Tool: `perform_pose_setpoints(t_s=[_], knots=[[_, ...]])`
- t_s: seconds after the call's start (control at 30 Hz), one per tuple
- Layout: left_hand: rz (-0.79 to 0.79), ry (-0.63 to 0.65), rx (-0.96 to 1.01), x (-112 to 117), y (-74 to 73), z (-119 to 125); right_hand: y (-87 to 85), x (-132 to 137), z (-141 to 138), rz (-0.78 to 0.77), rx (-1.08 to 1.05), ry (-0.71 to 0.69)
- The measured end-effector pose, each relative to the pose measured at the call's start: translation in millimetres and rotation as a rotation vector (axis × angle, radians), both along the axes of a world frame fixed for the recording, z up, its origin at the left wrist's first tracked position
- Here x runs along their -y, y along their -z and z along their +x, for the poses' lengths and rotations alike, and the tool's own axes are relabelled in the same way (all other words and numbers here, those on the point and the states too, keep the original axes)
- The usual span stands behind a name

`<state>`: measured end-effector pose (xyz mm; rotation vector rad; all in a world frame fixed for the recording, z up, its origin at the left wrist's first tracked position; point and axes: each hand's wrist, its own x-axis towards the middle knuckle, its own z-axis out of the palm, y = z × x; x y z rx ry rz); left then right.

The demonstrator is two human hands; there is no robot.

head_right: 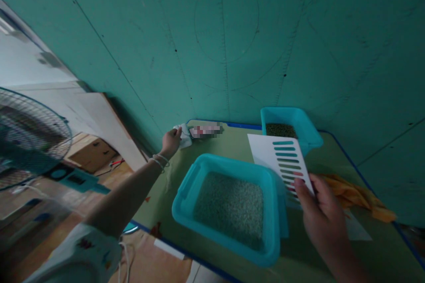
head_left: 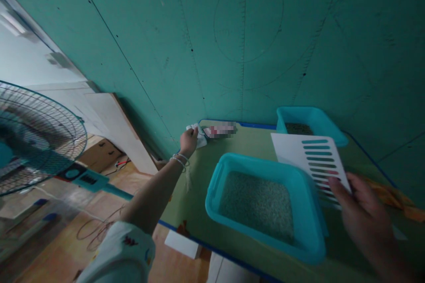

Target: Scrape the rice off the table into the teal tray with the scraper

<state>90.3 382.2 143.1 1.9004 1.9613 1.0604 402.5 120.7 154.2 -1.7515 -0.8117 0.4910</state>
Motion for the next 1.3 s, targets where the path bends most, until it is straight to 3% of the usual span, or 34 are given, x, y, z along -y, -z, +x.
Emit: perform_pose_setpoints(t_s=[0.23,0.33,0.47,0.63,0.8,0.9,1.13,1.3], knots=[[-0.114,0.060,0.009,-2,-4.4,24,2.5,0,3,0.014,0.020,-0.014],[-0.146,0.048,0.063,11,-11.4,23,4.2,0,4,0.062,0.031,-0.030],[-0.331,0.150,0.192,63,-24.7,14,8.2,0,5,0.112,0.034,-0.068],[-0.808,0.570,0.520,140,-48.4,16,16.5,-1,6,0.159,0.022,-0.078],[-0.977,0.616,0.738,164,-57.0,32,16.0,-2,7,0.214,0.060,-0.107],[-1.000,0.605,0.821,169,-53.1,32,12.0,-3,6,0.220,0.087,-0.107],[-0.903,0.528,0.660,185,-54.0,28,9.6,-1,4,0.223,0.116,-0.136],[-0.960,0.596,0.842,186,-54.0,38,11.4,-1,6,0.241,0.064,-0.145]])
